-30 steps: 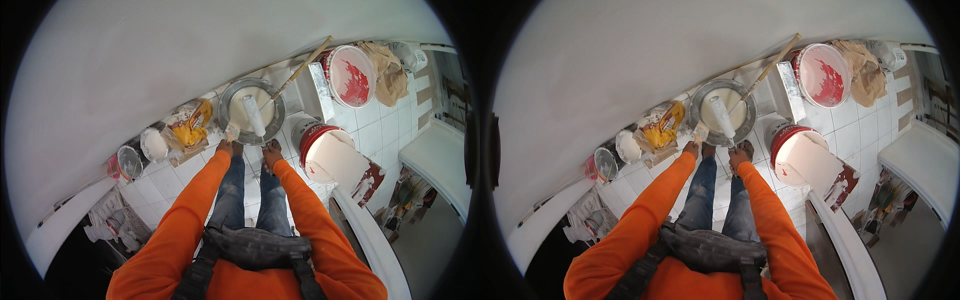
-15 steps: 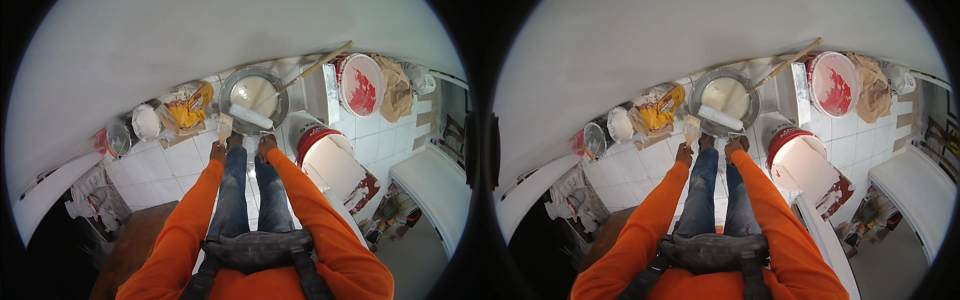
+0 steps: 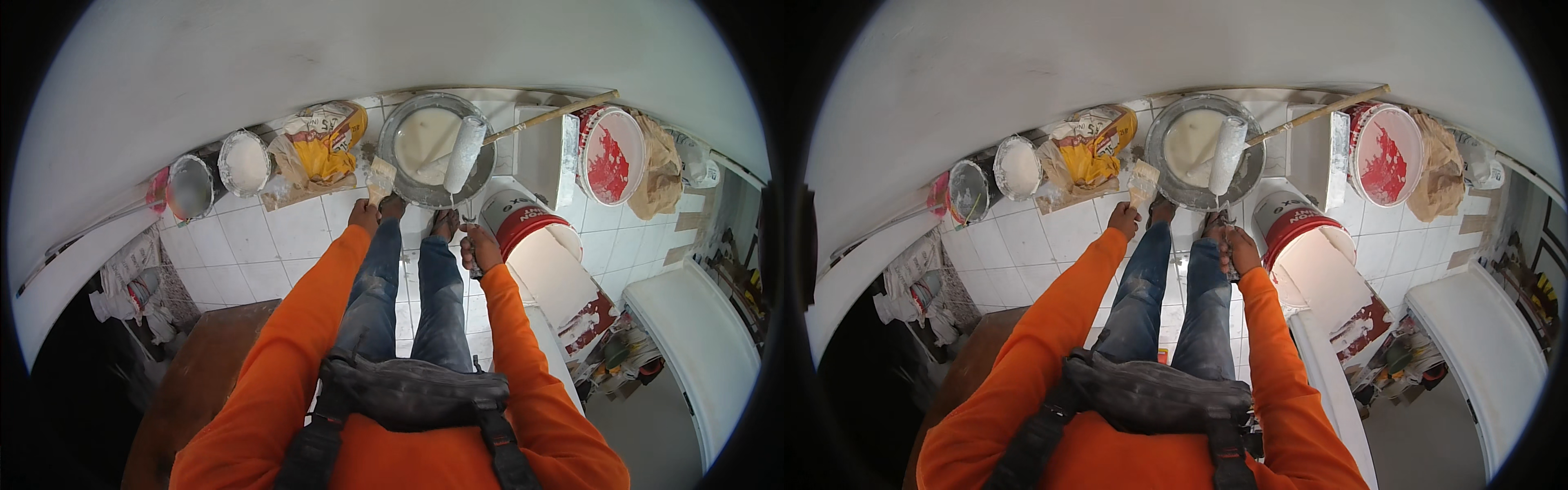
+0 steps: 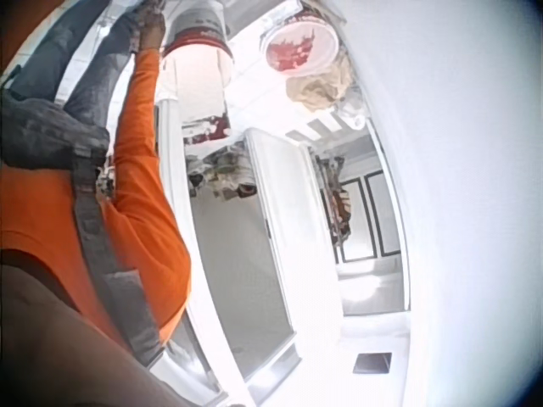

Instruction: The person picks up a paint bucket and a paint tray, pours white paint into the tray, uses a brush to apply paint to a wall area, and then carries the paint-filled tray into a hallway.

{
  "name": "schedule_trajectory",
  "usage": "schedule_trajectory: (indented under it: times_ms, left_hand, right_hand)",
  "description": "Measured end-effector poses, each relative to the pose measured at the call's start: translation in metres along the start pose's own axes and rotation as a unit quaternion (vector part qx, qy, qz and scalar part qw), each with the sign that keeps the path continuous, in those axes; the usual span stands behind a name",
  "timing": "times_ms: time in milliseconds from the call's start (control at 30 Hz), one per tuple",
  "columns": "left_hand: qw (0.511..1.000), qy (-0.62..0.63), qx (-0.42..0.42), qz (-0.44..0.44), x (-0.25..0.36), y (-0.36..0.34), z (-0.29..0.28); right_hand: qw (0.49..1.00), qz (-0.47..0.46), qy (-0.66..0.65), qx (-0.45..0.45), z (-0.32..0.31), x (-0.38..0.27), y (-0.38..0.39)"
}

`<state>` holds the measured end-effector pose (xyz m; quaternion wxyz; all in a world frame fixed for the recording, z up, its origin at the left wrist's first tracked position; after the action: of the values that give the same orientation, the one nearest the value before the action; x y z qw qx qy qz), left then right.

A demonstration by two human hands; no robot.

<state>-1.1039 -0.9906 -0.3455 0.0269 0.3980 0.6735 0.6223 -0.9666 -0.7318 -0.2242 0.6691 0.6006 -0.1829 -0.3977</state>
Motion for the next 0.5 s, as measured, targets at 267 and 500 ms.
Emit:
schedule_trajectory:
  times_ms: [267,500]
  left_hand:
    - [0.998,0.05,-0.028,-0.003,0.019,0.003,-0.002]
    - [0.997,0.038,-0.044,-0.045,0.022,-0.004,-0.004]
  right_hand:
    - [1.0,-0.022,0.006,-0.013,0.017,0.009,0.012]
    - [0.999,-0.006,-0.041,0.004,0.03,0.034,-0.036]
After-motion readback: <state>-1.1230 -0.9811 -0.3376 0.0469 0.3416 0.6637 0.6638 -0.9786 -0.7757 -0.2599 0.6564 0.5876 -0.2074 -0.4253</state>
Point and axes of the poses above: each hand's wrist, its own y-axis away from the middle knuckle, its own z-axis out of the palm, x = y × z, the point moved 5 cm from there along -y, towards the middle knuckle, and after that the axes turned 4 degrees about -y, right-handed, at the moved point
